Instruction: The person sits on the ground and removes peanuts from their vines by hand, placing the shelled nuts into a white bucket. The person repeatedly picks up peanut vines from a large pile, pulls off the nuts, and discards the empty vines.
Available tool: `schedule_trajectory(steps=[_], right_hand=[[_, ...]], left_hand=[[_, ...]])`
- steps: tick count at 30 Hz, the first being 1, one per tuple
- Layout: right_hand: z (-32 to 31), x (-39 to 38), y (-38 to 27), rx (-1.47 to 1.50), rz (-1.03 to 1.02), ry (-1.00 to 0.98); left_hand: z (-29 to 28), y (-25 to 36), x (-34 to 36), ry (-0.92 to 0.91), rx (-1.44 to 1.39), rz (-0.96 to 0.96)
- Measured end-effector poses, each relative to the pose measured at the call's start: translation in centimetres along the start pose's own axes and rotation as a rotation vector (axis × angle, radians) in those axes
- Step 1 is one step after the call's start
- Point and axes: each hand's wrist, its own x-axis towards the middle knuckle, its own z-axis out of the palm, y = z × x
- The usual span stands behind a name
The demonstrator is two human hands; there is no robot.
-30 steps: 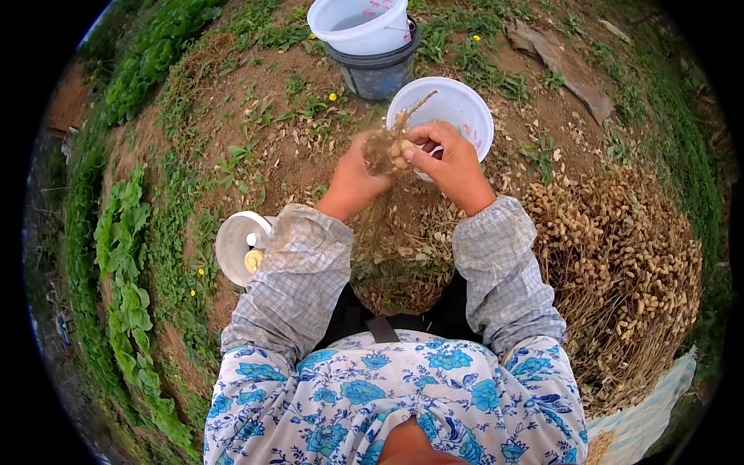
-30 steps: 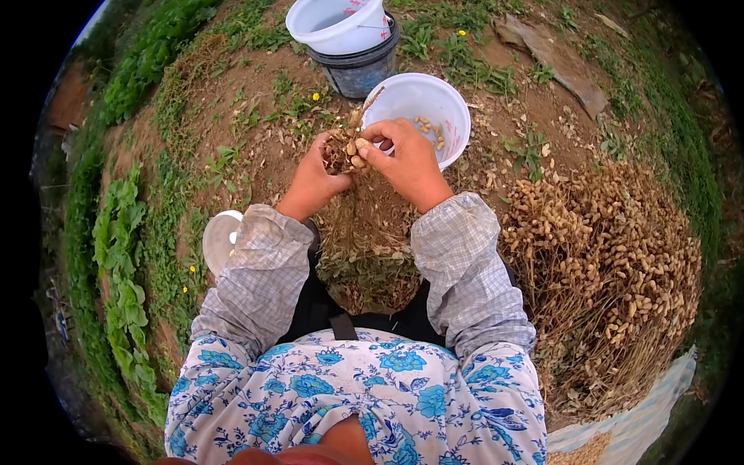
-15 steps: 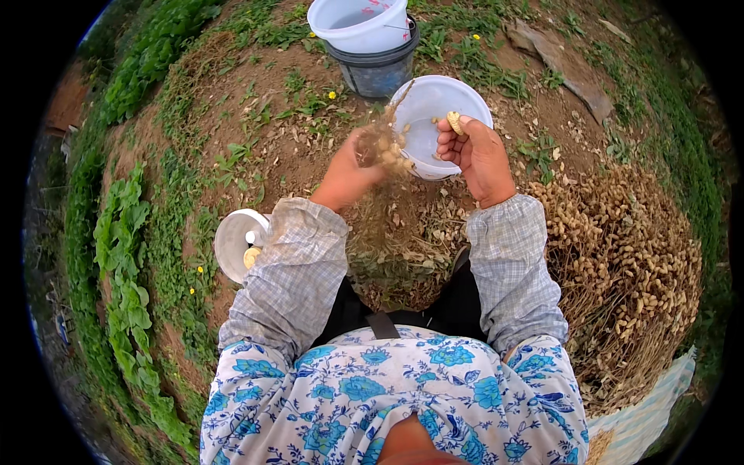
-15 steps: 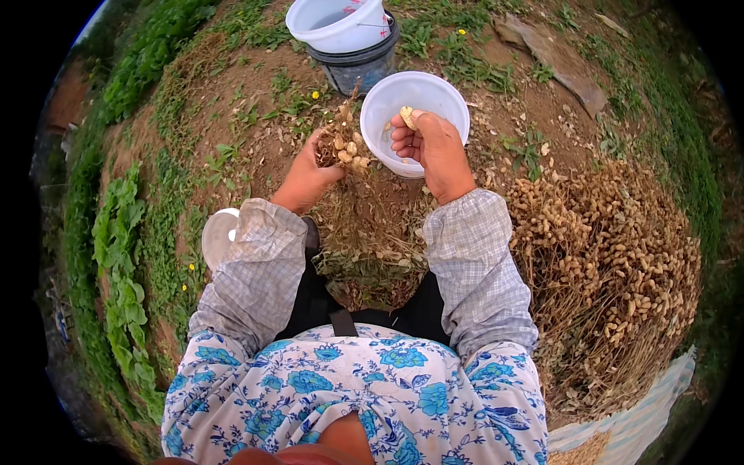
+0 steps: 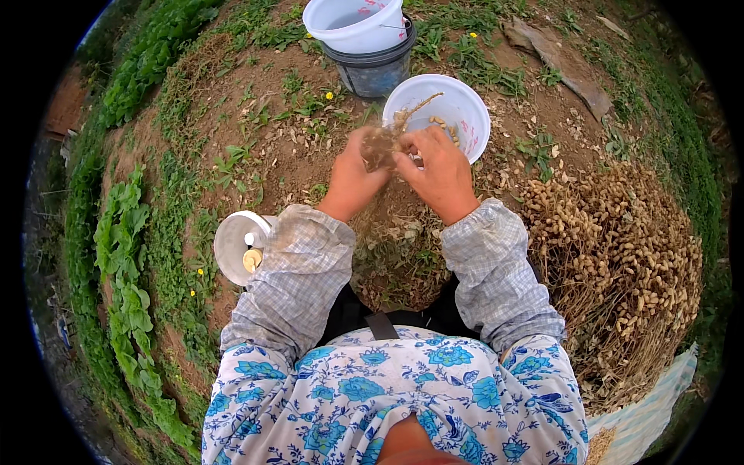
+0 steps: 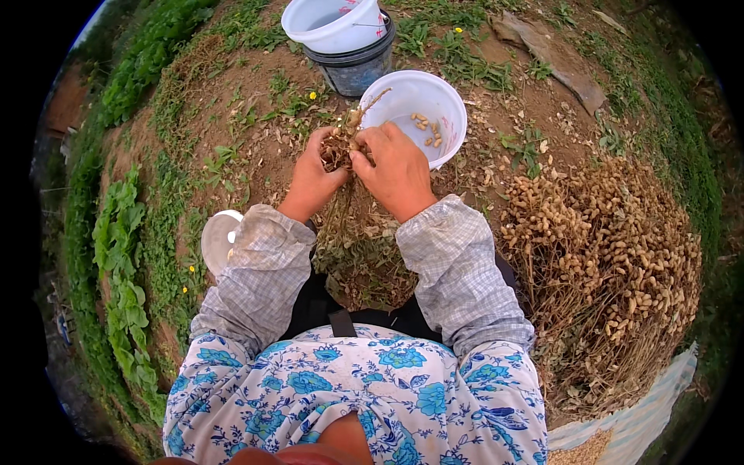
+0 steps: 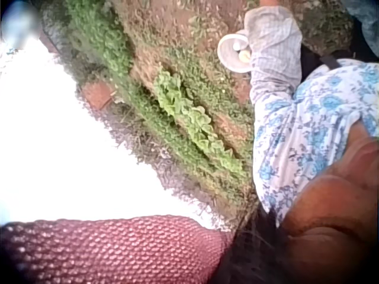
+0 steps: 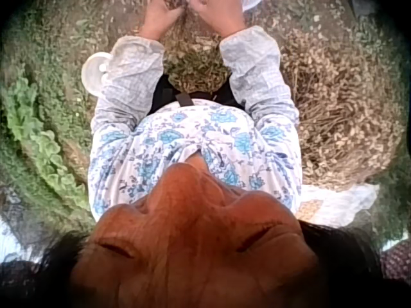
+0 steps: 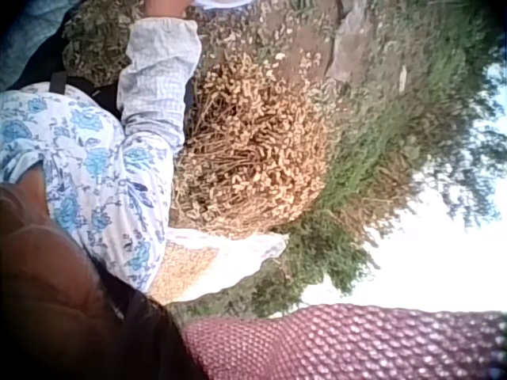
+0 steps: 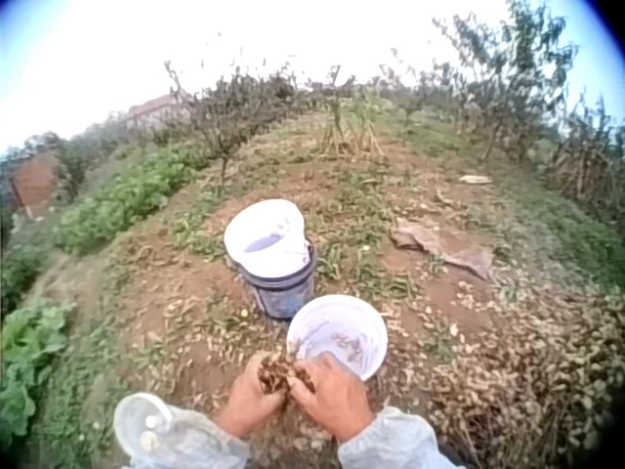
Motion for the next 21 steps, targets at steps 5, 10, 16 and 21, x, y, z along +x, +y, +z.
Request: schedule_trajectory(steps=[5, 10, 16, 21], right_hand=[[-0.1, 0.2, -0.1, 0.377, 0.116, 0.000], [-1.6, 2.9, 4.2, 0.280, 0.114, 0.233], [-1.6, 1.4, 3.6, 0.227, 0.116, 0.004], [-0.5, 0.8, 1.1, 0.063, 0.086, -0.052]], left_hand=[[-0.2, -0.5, 0.2, -0.065, -0.099, -0.078], [-0.5, -0.3, 0.9, -0.081, -0.426, -0.257], [-0.6, -0.1, 0.9, -0.080, -0.465, -0.275], [-0.2, -0.6, 0.7, -0.036, -0.191, -0.161]])
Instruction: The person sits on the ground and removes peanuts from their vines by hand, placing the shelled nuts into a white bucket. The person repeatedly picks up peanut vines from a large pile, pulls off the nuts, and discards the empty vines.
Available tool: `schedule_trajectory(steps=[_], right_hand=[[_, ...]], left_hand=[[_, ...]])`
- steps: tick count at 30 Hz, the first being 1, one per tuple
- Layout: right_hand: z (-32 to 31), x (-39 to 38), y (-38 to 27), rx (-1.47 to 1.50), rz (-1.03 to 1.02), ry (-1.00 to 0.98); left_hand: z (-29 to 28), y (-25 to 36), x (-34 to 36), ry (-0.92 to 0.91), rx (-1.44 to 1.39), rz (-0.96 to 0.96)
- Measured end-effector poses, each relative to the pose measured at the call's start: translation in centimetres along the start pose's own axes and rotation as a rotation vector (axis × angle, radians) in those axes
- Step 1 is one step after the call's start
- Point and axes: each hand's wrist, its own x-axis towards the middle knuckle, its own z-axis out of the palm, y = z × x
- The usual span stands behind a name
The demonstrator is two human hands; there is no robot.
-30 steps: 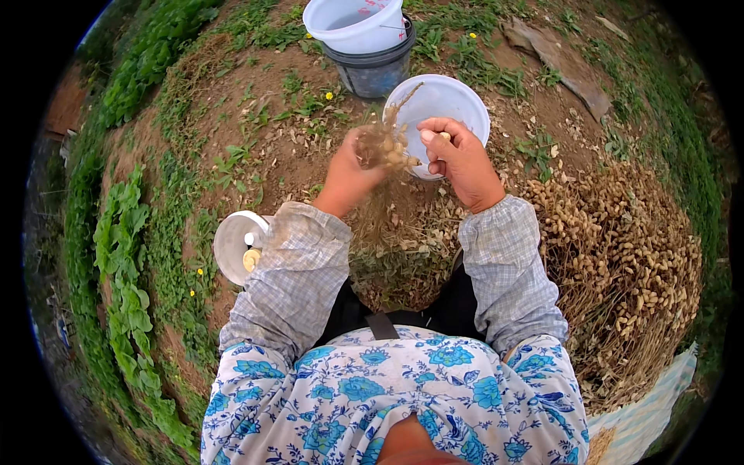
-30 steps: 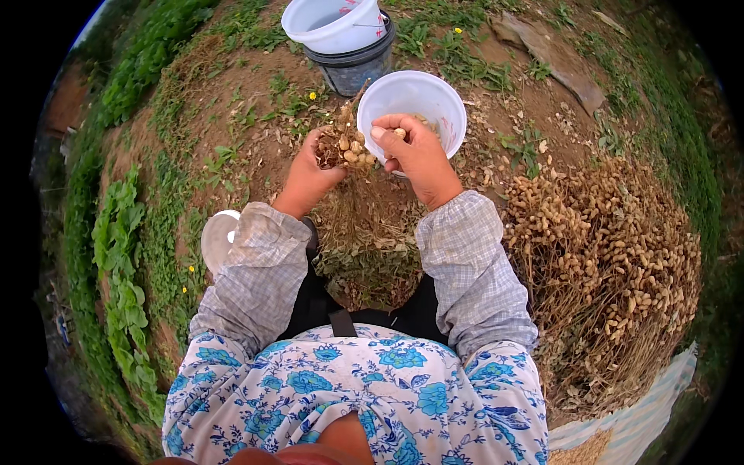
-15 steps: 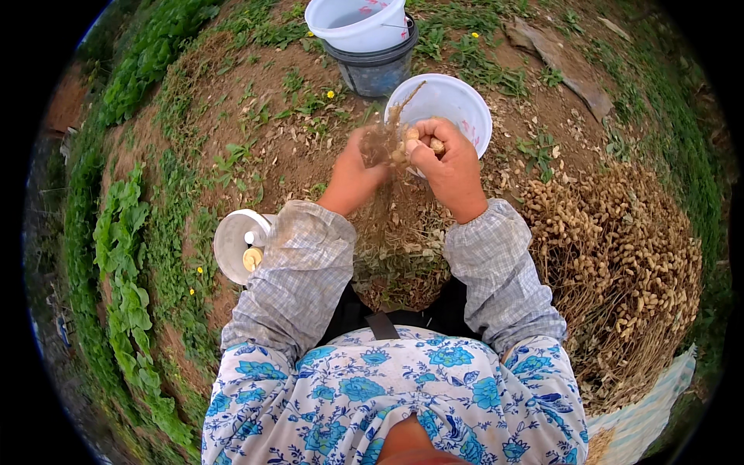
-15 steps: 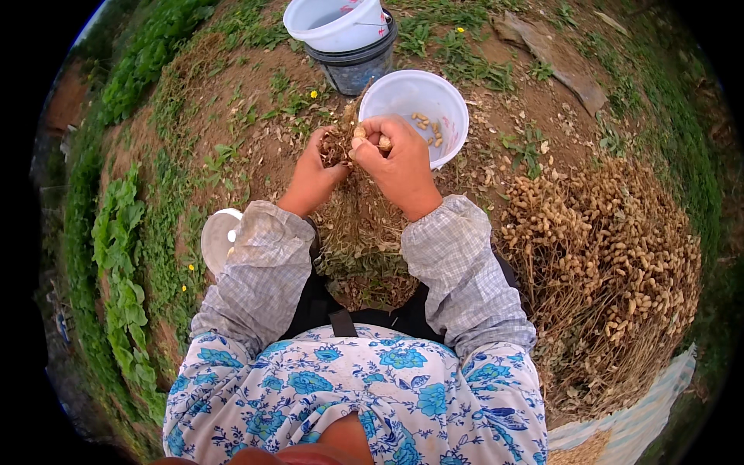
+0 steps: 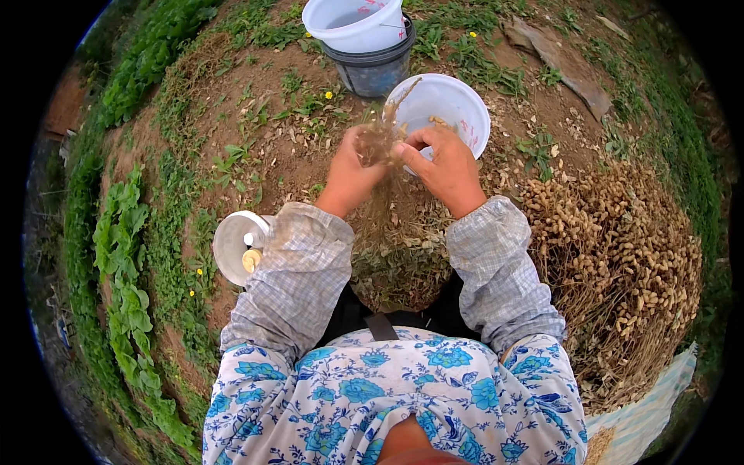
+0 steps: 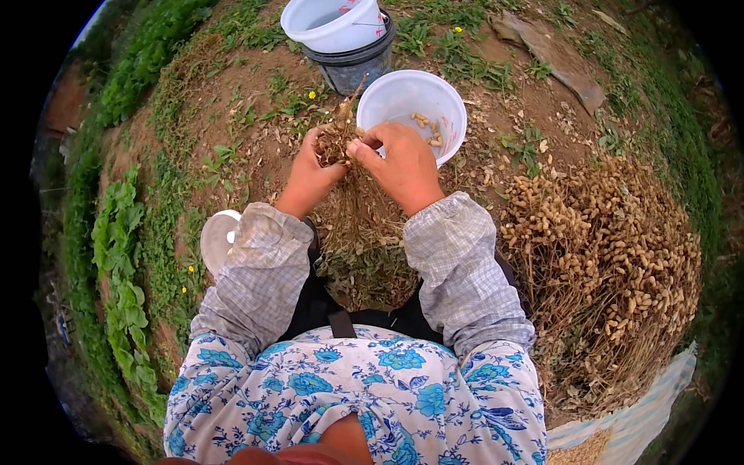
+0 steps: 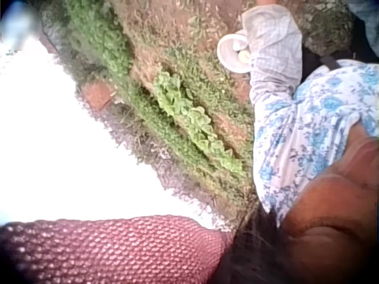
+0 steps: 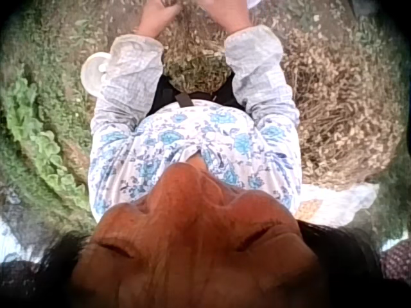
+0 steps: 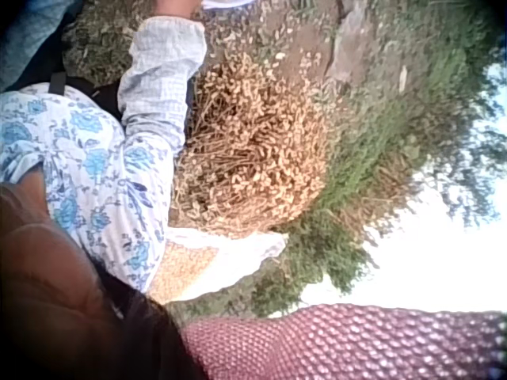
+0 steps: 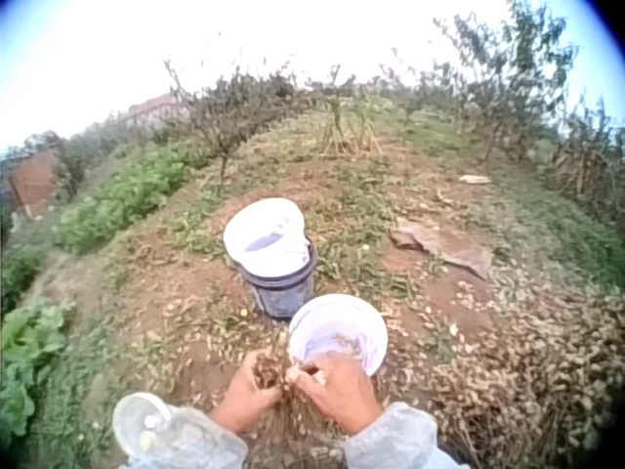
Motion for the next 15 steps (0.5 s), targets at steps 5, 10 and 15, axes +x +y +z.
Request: schedule_trajectory(steps=[5, 10, 15], right_hand=[[-0.2, -0.1, -0.3, 0.111, 0.177, -0.148], [0.2, 0.0, 1.8, 0.653, 0.433, -0.311], [0.2, -0.1, 1.8, 0.767, 0.453, -0.294]], left_hand=[[0.0, 0.3, -0.5, 0.054, 0.059, 0.080], [0.1, 0.7, -0.5, 0.048, 0.109, 0.115], [0.4, 1.3, -0.7, 0.039, 0.005, 0.123]])
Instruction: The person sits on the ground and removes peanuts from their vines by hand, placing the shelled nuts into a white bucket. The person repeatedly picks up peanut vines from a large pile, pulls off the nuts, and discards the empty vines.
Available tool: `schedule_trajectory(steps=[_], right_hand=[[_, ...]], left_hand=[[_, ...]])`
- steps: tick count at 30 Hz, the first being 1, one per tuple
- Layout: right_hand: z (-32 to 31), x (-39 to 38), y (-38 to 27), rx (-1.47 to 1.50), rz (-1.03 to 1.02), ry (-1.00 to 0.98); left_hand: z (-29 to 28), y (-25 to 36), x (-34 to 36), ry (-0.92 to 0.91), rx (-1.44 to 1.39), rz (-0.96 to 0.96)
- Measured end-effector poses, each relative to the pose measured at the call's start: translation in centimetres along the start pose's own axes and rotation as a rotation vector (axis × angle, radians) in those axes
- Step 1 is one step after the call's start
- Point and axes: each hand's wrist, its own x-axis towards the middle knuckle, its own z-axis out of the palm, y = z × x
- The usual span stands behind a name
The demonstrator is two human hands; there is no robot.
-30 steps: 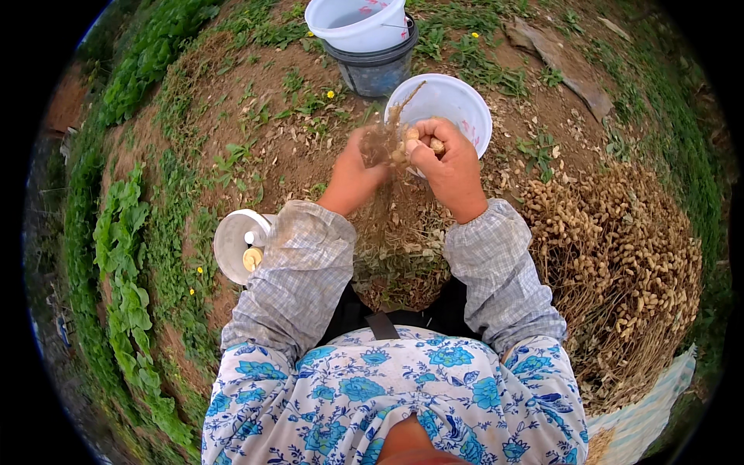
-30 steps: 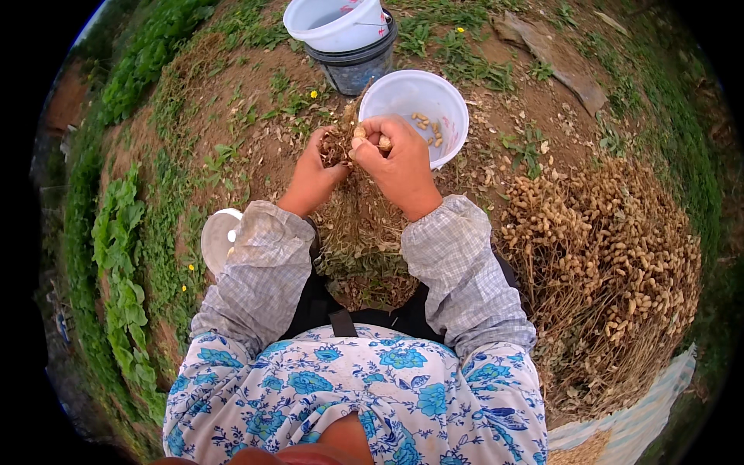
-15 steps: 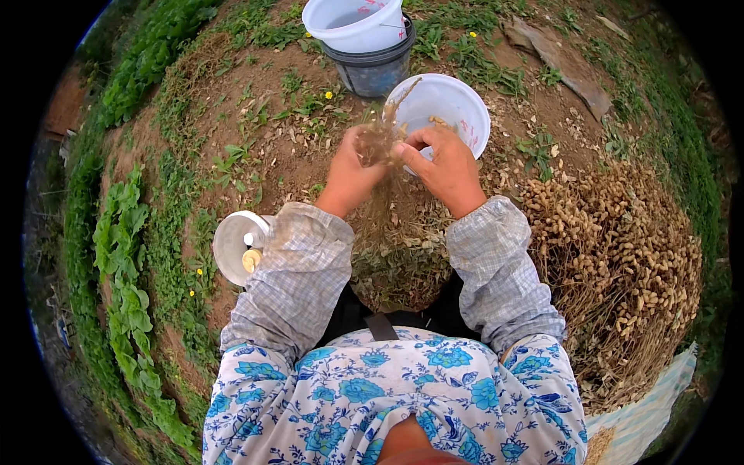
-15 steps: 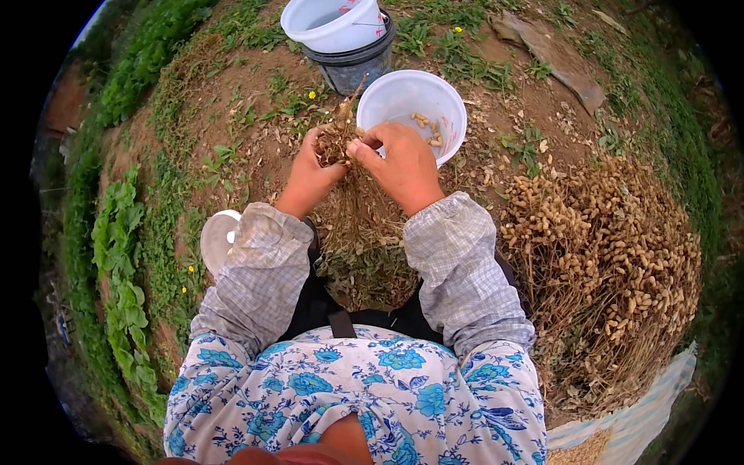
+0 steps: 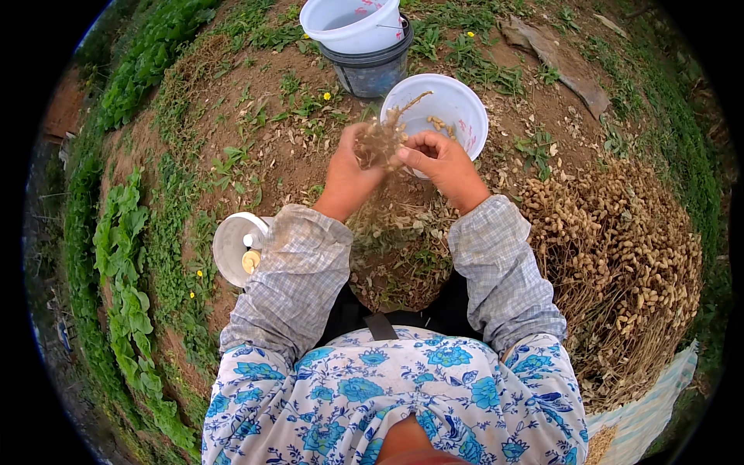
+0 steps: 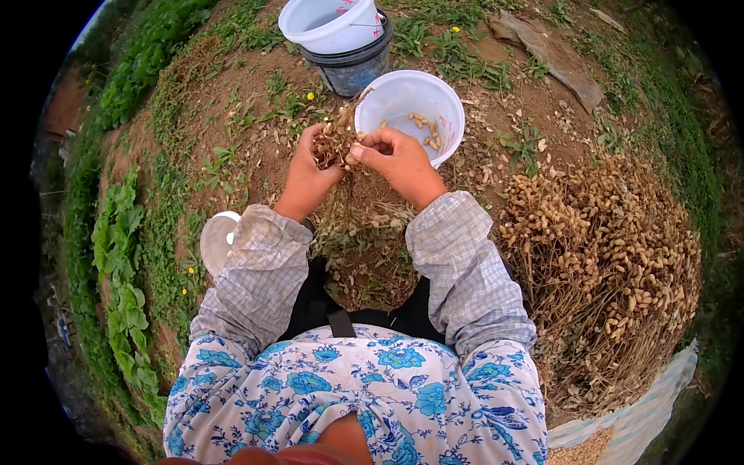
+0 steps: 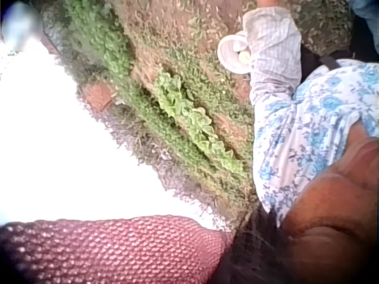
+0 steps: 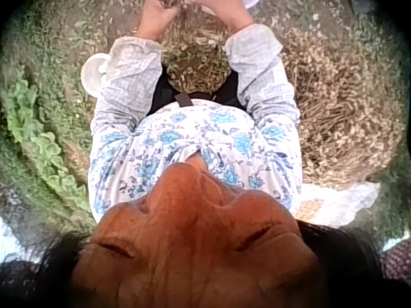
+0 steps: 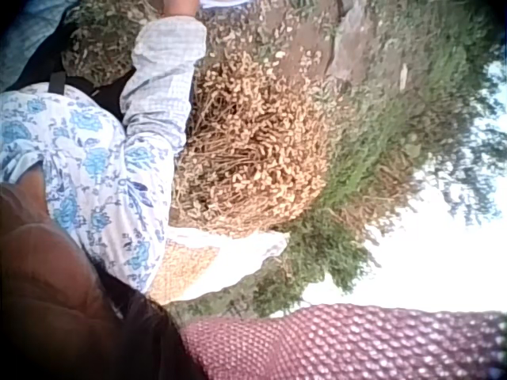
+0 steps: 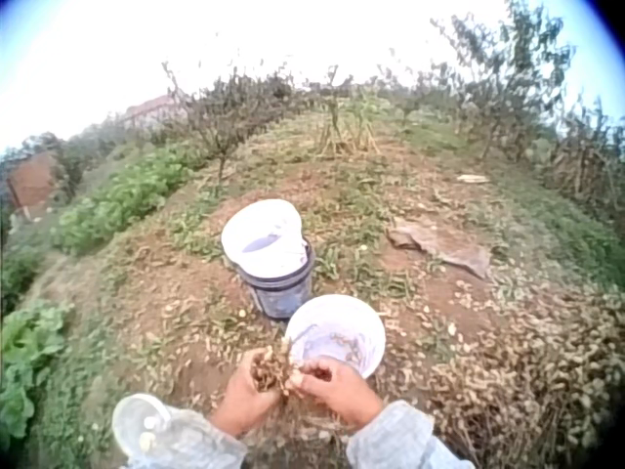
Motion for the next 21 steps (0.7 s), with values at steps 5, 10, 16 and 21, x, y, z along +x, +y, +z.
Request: schedule_trajectory(steps=[5, 10, 16, 21], right_hand=[[0.6, 0.0, 0.4, -0.251, -0.151, 0.060], [0.5, 0.0, 0.9, -0.142, -0.143, 0.062], [0.6, 0.0, 1.4, -0.021, -0.117, 0.080], [-0.2, -0.7, -0.2, 0.399, 0.094, 0.047]], left_hand=[[-0.2, 0.2, -0.1, -0.001, -0.009, -0.025], [-0.1, -0.3, 0.0, -0.014, -0.049, -0.021], [-0.3, -0.6, 0.1, -0.025, -0.038, -0.032], [-0.5, -0.9, 0.2, -0.048, -0.124, -0.046]])
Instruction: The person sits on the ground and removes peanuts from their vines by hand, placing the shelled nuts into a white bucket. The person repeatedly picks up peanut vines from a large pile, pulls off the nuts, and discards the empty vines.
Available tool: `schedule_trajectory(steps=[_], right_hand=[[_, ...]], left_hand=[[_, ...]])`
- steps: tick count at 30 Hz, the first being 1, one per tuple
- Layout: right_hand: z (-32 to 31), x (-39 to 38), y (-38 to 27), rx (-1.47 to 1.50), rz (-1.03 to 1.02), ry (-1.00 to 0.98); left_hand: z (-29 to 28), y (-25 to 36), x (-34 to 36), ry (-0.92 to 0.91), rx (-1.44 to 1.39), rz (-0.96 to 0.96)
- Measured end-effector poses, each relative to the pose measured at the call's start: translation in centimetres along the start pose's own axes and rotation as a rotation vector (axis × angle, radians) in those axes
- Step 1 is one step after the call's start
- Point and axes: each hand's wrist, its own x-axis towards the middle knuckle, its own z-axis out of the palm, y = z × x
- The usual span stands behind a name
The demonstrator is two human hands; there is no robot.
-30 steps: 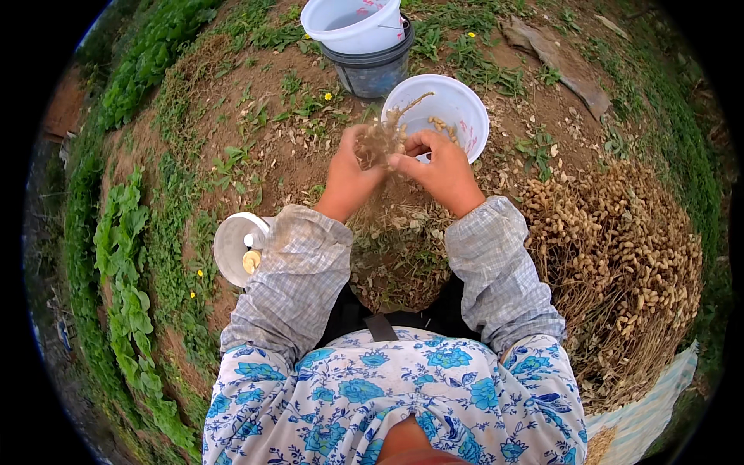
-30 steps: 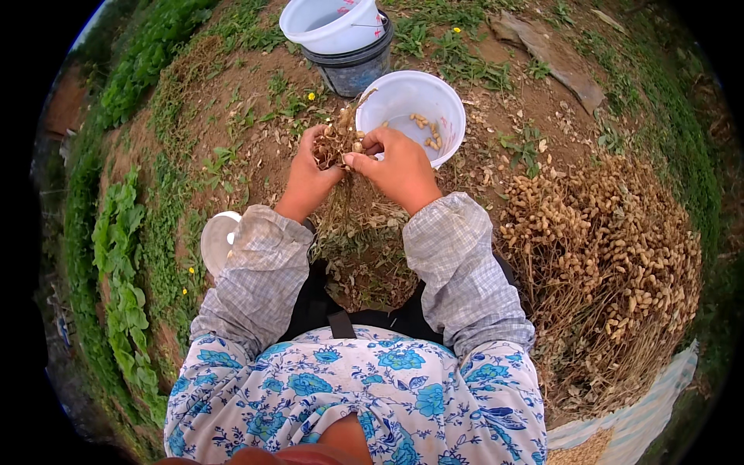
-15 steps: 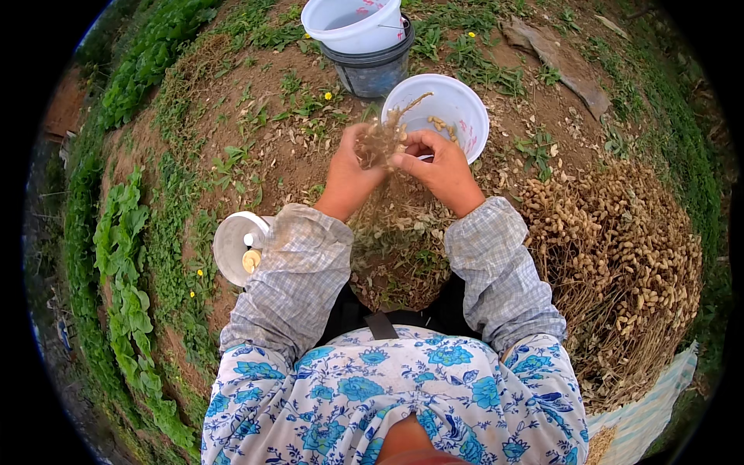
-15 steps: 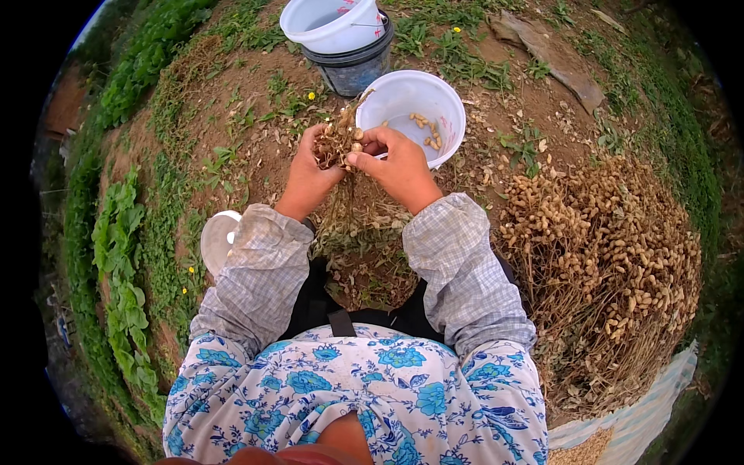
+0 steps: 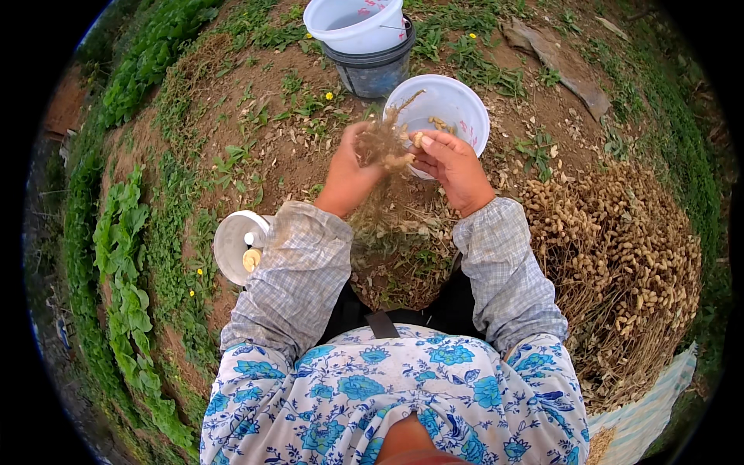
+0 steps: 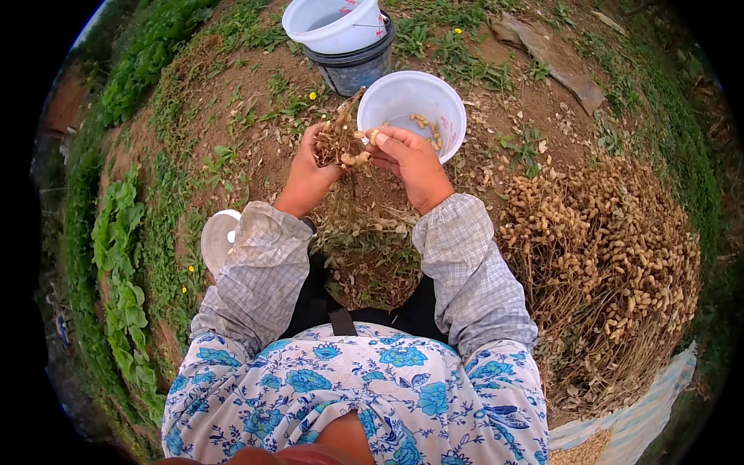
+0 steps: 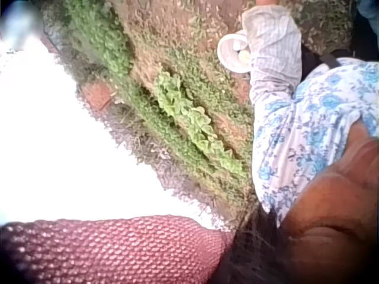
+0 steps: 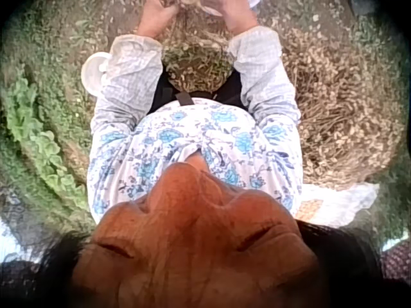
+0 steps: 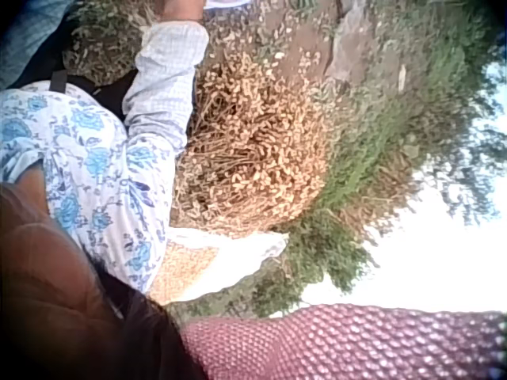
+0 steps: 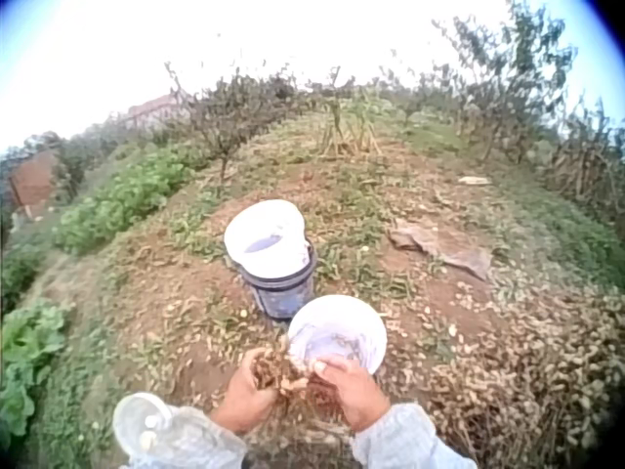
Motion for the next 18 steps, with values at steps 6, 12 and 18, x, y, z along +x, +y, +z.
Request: schedule_trajectory(steps=[6, 12, 18], right_hand=[[-0.7, 0.3, -0.9, 0.147, -0.035, 0.055], [1.3, 0.0, -0.6, -0.294, -0.090, 0.014], [0.7, 0.5, 0.4, -1.027, -0.663, 0.208]], left_hand=[[0.0, 0.4, 0.0, -0.063, -0.096, -0.082], [-0.1, -0.7, 0.1, -0.080, -0.081, -0.029], [0.4, 1.2, -0.1, -0.116, -0.176, -0.105]])
